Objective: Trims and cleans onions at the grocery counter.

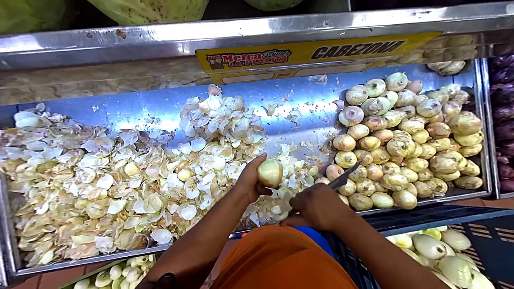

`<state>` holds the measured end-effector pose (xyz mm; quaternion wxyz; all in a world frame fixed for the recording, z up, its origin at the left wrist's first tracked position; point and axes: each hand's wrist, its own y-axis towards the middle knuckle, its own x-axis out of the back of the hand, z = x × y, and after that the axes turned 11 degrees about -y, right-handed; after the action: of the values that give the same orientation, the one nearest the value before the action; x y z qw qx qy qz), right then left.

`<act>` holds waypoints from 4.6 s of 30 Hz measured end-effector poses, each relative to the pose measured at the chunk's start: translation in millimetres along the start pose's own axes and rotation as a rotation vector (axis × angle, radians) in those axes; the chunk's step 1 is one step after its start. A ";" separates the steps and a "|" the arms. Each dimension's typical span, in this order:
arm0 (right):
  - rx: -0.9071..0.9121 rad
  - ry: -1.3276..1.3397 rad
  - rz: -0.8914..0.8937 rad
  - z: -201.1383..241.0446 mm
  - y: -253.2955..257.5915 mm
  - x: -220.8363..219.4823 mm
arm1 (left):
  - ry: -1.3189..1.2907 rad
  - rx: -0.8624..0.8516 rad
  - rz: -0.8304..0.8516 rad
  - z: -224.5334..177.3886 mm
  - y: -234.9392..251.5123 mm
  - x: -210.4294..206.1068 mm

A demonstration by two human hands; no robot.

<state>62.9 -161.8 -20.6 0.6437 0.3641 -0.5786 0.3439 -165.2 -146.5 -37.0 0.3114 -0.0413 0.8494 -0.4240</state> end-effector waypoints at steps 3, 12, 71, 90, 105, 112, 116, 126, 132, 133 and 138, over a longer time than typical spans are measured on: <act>-0.135 0.050 0.157 2.0 -4.8 -2.7 | 0.115 -0.036 0.007 -12.4 3.7 4.8; -0.513 0.071 0.208 -11.8 12.2 17.4 | 0.188 -0.199 0.153 0.2 -19.6 5.5; -0.129 0.064 0.194 7.4 13.8 -13.9 | -0.053 -0.011 -0.081 3.8 15.2 11.4; -0.498 0.052 0.511 -3.6 40.2 19.9 | 0.105 -0.200 0.078 16.1 -7.3 15.3; -0.253 -0.137 0.358 -10.4 12.2 -24.2 | -0.126 -0.031 -0.210 61.9 21.1 -2.8; -0.252 -0.121 0.392 -10.2 -2.0 -31.4 | -0.138 0.071 -0.253 78.4 30.1 -2.9; -0.257 -0.125 0.370 -5.8 -9.6 -40.0 | -0.158 0.084 -0.294 80.7 37.6 -3.0; -0.558 0.166 0.588 -9.3 -4.7 -26.1 | -0.084 0.062 -0.133 22.3 37.4 19.7; -0.629 0.210 0.462 -25.9 0.1 -4.4 | -0.016 0.001 -0.037 18.0 24.4 22.5; -0.674 0.166 0.442 -25.2 3.3 -3.5 | -0.024 -0.010 -0.025 18.1 23.1 24.0; -0.691 0.116 0.447 -17.2 18.0 0.0 | -0.006 -0.078 -0.002 15.4 15.5 24.9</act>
<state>55.8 -137.9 -20.4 0.6689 -0.0279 -0.6878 0.2807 -173.5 -155.6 -67.7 0.3115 -0.0554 0.8643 -0.3910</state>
